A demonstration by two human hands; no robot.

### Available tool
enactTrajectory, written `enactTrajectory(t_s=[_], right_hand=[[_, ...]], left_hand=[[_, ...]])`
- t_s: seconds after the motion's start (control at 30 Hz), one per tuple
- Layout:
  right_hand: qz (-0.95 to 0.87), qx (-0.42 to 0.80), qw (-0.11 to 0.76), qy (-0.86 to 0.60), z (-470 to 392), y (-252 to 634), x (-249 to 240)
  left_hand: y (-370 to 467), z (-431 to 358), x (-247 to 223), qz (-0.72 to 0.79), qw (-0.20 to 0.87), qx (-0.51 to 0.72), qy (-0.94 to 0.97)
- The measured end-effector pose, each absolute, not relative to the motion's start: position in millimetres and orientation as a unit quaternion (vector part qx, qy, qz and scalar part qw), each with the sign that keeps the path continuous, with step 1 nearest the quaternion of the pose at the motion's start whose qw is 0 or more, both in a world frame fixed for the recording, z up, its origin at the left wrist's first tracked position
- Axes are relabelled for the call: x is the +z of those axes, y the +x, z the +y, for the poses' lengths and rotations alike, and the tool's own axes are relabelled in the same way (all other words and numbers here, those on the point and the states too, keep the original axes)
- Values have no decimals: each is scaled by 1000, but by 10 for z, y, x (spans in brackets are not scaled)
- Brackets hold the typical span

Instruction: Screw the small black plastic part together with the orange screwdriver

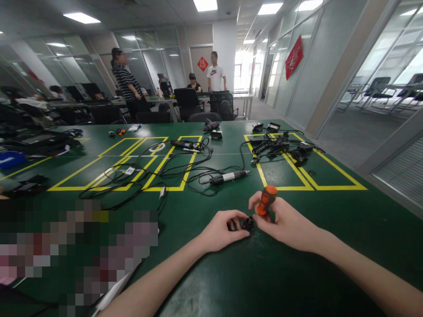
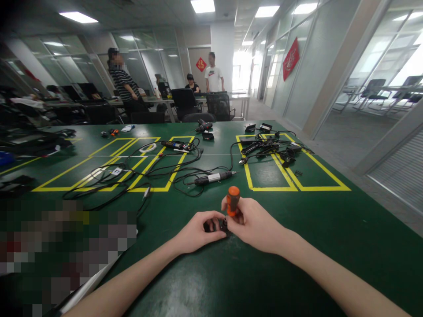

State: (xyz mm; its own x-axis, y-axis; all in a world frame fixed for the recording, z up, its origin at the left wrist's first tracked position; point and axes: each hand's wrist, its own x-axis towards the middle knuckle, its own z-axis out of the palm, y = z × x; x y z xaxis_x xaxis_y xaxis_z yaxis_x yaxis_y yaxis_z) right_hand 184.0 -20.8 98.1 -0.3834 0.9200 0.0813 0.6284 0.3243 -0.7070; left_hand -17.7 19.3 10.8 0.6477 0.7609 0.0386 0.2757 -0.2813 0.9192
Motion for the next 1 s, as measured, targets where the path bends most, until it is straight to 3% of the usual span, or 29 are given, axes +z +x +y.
enactTrajectory(t_s=[1.0], right_hand=[[-772, 296, 258, -499, -192, 1859, 946]], left_hand=[[-174, 198, 65, 339, 496, 256, 758]])
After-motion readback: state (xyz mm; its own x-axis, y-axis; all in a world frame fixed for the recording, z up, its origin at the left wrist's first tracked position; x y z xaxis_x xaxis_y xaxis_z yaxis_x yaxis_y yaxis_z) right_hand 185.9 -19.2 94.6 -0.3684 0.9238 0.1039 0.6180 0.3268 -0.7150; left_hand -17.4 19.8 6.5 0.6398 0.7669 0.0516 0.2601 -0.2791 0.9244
